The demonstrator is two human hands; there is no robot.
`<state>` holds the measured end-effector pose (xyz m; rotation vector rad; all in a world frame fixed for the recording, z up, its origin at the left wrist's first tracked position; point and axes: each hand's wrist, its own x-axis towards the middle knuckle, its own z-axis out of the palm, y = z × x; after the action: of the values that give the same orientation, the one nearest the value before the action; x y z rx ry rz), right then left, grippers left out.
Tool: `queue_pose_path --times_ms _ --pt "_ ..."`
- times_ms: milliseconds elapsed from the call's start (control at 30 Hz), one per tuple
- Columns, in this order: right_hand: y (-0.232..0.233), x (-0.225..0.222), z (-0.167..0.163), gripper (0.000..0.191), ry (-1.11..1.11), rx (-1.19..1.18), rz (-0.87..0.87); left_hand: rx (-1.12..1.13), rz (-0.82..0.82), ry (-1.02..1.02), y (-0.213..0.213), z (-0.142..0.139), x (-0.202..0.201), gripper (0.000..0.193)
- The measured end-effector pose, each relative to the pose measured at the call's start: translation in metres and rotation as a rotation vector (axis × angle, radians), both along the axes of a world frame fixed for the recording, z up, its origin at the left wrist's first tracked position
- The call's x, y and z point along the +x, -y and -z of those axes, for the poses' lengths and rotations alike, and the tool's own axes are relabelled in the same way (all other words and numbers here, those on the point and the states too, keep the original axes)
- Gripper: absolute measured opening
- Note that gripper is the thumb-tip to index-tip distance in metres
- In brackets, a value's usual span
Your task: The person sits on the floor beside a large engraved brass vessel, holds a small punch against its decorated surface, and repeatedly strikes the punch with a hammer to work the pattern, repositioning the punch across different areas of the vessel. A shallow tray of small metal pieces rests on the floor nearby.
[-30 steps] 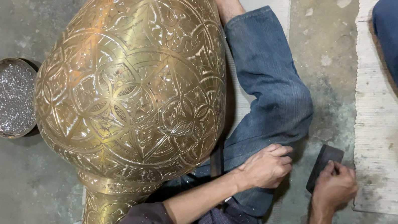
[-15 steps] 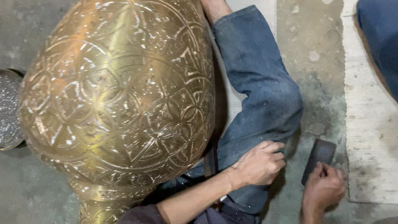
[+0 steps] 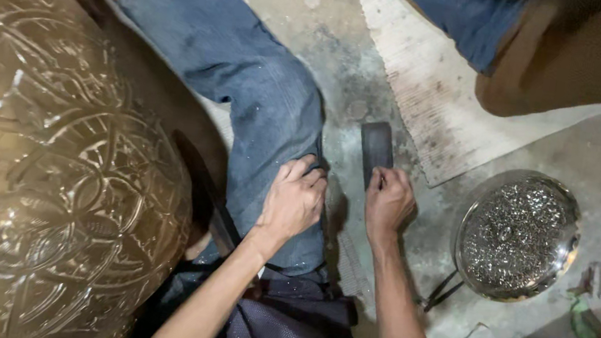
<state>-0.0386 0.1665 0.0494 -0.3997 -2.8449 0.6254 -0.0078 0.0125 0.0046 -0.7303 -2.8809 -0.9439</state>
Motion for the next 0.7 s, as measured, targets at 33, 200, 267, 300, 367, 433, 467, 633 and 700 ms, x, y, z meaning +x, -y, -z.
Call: queue_pose_path --times_ms 33,200,267,300,367,433,467,633,700 --pt "0.001 -0.001 -0.002 0.011 -0.021 -0.028 0.003 -0.036 0.019 0.039 -0.004 -0.002 -0.002 0.026" --pt "0.003 -0.019 -0.009 0.008 -0.051 0.013 -0.009 -0.207 0.053 0.094 -0.034 -0.018 -0.021 0.044" --pt "0.003 -0.02 -0.013 0.007 -0.059 -0.005 -0.023 -0.332 0.164 0.18 -0.044 -0.024 -0.033 0.046" --pt "0.004 -0.02 -0.016 0.007 -0.054 -0.02 -0.023 -0.399 0.214 0.216 -0.048 -0.027 -0.04 0.047" --pt "0.007 -0.015 -0.02 0.007 -0.046 -0.03 -0.026 -0.464 0.256 0.202 -0.053 -0.03 -0.051 0.043" --pt "0.009 -0.013 -0.02 0.01 -0.049 -0.012 -0.015 -0.532 0.315 0.22 -0.056 -0.032 -0.058 0.039" --pt "0.009 -0.014 -0.019 0.009 -0.046 -0.007 -0.017 -0.569 0.352 0.244 -0.057 -0.034 -0.061 0.038" --pt "0.004 -0.028 -0.02 0.01 -0.068 0.012 -0.024 -0.553 0.351 0.234 -0.062 -0.036 -0.061 0.027" --pt "0.002 -0.029 -0.023 0.009 -0.032 -0.023 -0.002 -0.549 0.359 0.238 -0.061 -0.038 -0.063 0.024"
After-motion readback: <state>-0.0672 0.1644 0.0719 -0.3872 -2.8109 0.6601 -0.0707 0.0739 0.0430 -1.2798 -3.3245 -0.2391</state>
